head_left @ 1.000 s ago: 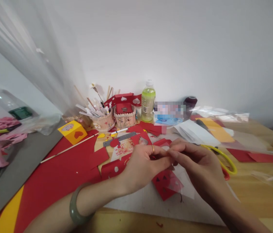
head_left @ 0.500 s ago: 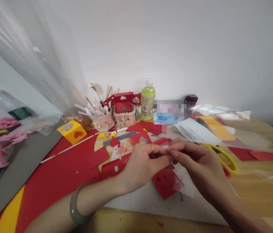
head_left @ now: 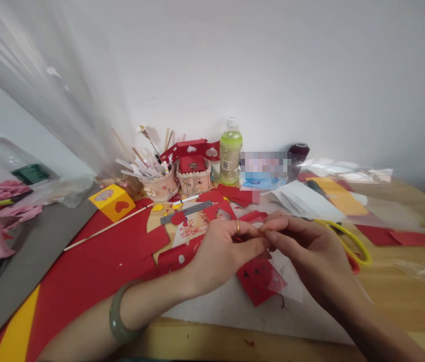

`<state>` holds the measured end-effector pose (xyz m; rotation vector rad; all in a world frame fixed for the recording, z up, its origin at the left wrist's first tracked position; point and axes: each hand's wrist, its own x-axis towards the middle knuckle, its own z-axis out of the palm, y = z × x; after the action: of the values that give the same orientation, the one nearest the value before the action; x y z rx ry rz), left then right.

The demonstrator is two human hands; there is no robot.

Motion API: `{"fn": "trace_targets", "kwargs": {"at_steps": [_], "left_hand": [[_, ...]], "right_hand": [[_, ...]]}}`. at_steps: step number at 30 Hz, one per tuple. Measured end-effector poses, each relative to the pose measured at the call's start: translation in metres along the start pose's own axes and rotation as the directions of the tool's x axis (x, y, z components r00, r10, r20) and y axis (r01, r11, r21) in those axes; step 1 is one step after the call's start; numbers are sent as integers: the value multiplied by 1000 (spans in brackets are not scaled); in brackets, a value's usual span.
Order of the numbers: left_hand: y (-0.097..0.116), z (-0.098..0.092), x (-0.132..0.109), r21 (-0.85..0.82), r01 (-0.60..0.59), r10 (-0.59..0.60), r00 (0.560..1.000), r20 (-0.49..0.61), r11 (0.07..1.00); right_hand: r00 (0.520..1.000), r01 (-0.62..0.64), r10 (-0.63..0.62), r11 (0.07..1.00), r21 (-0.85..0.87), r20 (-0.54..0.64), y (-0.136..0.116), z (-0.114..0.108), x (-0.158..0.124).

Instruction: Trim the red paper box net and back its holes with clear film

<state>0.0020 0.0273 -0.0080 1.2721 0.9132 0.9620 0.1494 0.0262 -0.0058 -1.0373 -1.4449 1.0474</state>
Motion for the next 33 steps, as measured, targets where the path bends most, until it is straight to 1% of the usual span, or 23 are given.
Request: {"fn": "trace_targets", "kwargs": {"at_steps": [8, 11, 13, 15, 16, 17, 18, 19, 20, 21, 22, 23, 24, 25, 26, 33], "left_hand": [[2, 0, 0, 38, -9, 10, 1000, -14, 999], [2, 0, 1, 44, -23, 24, 1000, -19, 999], [2, 0, 1, 58, -38, 39, 999, -21, 998], [3, 0, 1, 98, -61, 65, 997, -38, 993], [4, 0, 2, 116, -69, 76, 996, -55, 991], [5, 0, 2, 128, -74, 84, 994, -72, 989], [6, 0, 2, 136, -74, 86, 993, -86, 988], [7, -1, 2, 140, -73, 87, 991, -98, 987], [7, -1, 2, 145, -72, 88, 991, -105, 987], [8, -2, 2, 154, -76, 93, 990, -109, 985], [8, -2, 1, 172, -82, 101, 989, -108, 982], [8, -2, 1, 195, -95, 117, 988, -104, 976], [8, -3, 0, 222, -111, 135, 986, -98, 969], [8, -3, 0, 247, -130, 156, 984, -89, 960], [8, -3, 0, 270, -147, 175, 981, -82, 952], [7, -5, 0, 390, -242, 289, 955, -66, 888]], "right_hand": [[1000, -22, 22, 999, 36, 14, -2, 0, -2], [1000, -20, 19, 998, 55, 19, 1, 0, -1], [999, -26, 23, 998, 64, 45, 5, -3, -1], [996, -38, 35, 999, 34, 82, 8, -6, 0], [997, -12, 12, 1000, -11, 78, 9, -8, 0], [998, 59, -56, 995, -86, 38, 9, -10, 0], [984, 170, -179, 966, -196, -27, 8, -12, -1], [935, 301, -346, 891, -339, -81, 7, -13, -1], [850, 414, -519, 765, -494, -93, 5, -13, -2], [750, 492, -659, 606, -625, -49, 3, -13, -2], [670, 535, -741, 450, -715, 36, 2, -13, -3], [620, 563, -773, 321, -761, 133, 1, -13, -3], [597, 580, -774, 232, -781, 214, 0, -12, -3], [590, 589, -762, 179, -788, 268, 0, -12, -3], [588, 590, -754, 152, -793, 293, 1, -12, -3], [588, 596, -733, 106, -796, 343, 8, -13, -1]]}}
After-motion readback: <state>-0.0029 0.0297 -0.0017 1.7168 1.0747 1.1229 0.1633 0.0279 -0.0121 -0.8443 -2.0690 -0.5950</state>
